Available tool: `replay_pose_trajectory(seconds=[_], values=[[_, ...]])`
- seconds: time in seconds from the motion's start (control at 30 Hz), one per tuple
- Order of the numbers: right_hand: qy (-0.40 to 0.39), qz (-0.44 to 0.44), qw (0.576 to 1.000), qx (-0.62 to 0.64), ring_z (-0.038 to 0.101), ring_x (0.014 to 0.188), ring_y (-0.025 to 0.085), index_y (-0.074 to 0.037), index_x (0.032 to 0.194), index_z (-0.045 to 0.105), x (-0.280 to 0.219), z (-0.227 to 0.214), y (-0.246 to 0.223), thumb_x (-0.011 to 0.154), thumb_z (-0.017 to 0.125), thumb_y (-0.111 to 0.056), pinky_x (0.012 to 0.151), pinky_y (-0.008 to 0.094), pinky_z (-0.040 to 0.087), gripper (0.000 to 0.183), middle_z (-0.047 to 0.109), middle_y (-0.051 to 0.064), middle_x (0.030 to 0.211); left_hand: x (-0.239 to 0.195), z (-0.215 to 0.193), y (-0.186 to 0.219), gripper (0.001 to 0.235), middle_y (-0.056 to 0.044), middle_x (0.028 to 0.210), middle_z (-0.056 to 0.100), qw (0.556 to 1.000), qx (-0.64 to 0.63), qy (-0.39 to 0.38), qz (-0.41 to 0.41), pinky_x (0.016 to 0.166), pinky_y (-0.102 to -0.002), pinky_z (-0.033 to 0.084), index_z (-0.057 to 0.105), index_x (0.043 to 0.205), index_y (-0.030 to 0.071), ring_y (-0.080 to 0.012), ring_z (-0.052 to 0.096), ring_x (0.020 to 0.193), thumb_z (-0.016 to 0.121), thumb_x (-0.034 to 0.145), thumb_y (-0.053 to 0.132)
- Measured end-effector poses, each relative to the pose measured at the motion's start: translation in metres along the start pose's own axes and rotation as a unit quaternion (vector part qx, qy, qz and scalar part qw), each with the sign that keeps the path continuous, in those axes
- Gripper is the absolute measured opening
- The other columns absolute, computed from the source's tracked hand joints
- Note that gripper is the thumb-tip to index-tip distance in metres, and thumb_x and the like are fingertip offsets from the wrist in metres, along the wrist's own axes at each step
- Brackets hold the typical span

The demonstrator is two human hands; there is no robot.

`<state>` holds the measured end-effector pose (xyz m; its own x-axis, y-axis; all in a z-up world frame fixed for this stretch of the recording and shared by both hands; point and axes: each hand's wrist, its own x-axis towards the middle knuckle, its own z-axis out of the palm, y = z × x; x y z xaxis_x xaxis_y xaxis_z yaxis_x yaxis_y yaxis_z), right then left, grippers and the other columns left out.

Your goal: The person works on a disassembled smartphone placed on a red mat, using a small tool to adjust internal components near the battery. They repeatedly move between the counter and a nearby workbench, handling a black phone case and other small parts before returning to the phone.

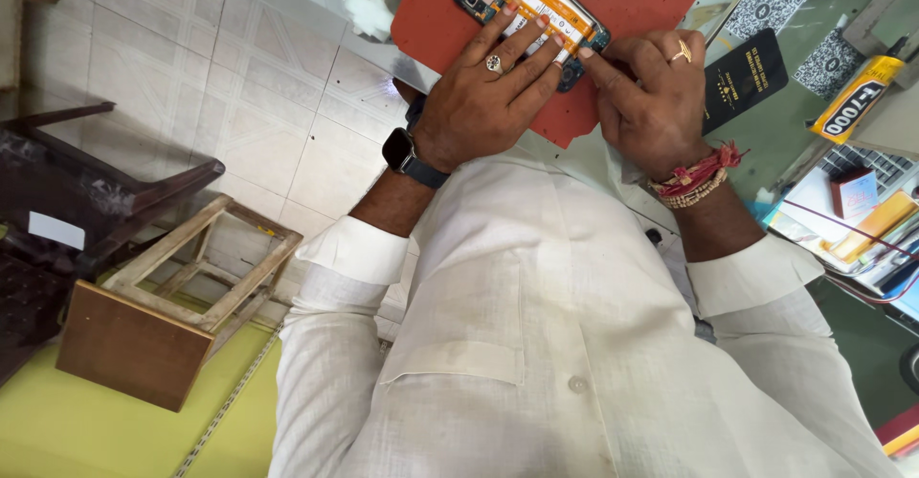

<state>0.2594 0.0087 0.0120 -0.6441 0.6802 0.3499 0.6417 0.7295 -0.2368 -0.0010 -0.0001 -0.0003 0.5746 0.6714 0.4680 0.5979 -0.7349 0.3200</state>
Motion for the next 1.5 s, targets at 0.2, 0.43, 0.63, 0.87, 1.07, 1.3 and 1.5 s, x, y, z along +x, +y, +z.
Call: replay_pose_trajectory(seconds=[0.2,0.43,0.63,0.87,1.07,1.3,1.5], values=[[0.008,-0.007,1.0,-0.012,0.057,0.103,0.023,-0.01,0.13,0.076,0.003,0.002,0.0,0.09,0.076,0.001,0.093,0.044,0.041,0.042,0.065,0.004,0.117,-0.001,0.001,0.0,0.02,-0.014,0.141,0.066,1.0,-0.005,0.001,-0.007,0.124,-0.056,0.035,0.071,0.124,0.0,-0.0315,0.054,0.141,0.063,0.11,0.013],[0.015,-0.05,0.998,-0.044,0.057,0.098,0.021,-0.009,0.129,0.077,0.01,-0.002,0.001,0.095,0.077,0.001,0.084,0.04,0.042,0.035,0.065,0.004,0.114,-0.002,0.004,-0.002,0.021,-0.013,0.141,0.066,1.0,-0.002,-0.003,0.011,0.124,-0.056,0.033,0.072,0.123,0.002,-0.0315,0.052,0.141,0.062,0.109,0.016],[0.006,-0.074,0.995,-0.065,0.057,0.096,0.019,-0.009,0.128,0.077,0.012,-0.003,0.005,0.095,0.076,0.002,0.084,0.041,0.042,0.034,0.065,0.002,0.112,-0.004,0.008,-0.002,0.023,-0.012,0.145,0.064,1.0,0.005,-0.004,0.02,0.126,-0.056,0.033,0.072,0.126,0.005,-0.0295,0.05,0.143,0.059,0.109,0.015],[0.0,-0.059,0.997,-0.057,0.058,0.099,0.02,-0.009,0.133,0.076,0.01,-0.002,0.003,0.095,0.072,0.004,0.09,0.043,0.042,0.04,0.064,0.002,0.116,-0.004,0.007,-0.005,0.023,-0.009,0.146,0.064,0.999,0.008,-0.006,0.04,0.125,-0.056,0.032,0.072,0.125,0.007,-0.0281,0.051,0.143,0.06,0.108,0.016],[-0.01,-0.055,0.997,-0.051,0.058,0.106,0.021,-0.007,0.132,0.076,0.008,-0.004,0.002,0.092,0.072,0.002,0.091,0.043,0.042,0.042,0.065,0.003,0.118,0.0,0.003,-0.002,0.02,-0.01,0.138,0.068,0.999,-0.002,-0.028,0.034,0.125,-0.057,0.033,0.072,0.122,0.006,-0.0281,0.055,0.138,0.063,0.109,0.018],[0.011,-0.019,1.0,-0.004,0.06,0.101,0.022,-0.009,0.127,0.077,0.007,-0.007,0.0,0.091,0.072,0.001,0.095,0.045,0.042,0.038,0.066,0.003,0.114,0.01,-0.008,-0.002,0.023,-0.009,0.133,0.069,0.997,0.011,-0.061,0.046,0.125,-0.058,0.031,0.072,0.12,0.006,-0.0279,0.056,0.135,0.066,0.107,0.023],[0.078,0.078,0.994,-0.011,0.06,0.102,0.023,-0.008,0.124,0.077,-0.005,-0.013,-0.013,0.087,0.071,0.006,0.09,0.043,0.04,0.04,0.067,0.003,0.108,0.012,-0.011,-0.006,0.031,-0.013,0.141,0.066,0.992,0.046,-0.088,0.082,0.125,-0.056,0.028,0.069,0.123,0.006,-0.0309,0.052,0.14,0.067,0.108,0.033]])
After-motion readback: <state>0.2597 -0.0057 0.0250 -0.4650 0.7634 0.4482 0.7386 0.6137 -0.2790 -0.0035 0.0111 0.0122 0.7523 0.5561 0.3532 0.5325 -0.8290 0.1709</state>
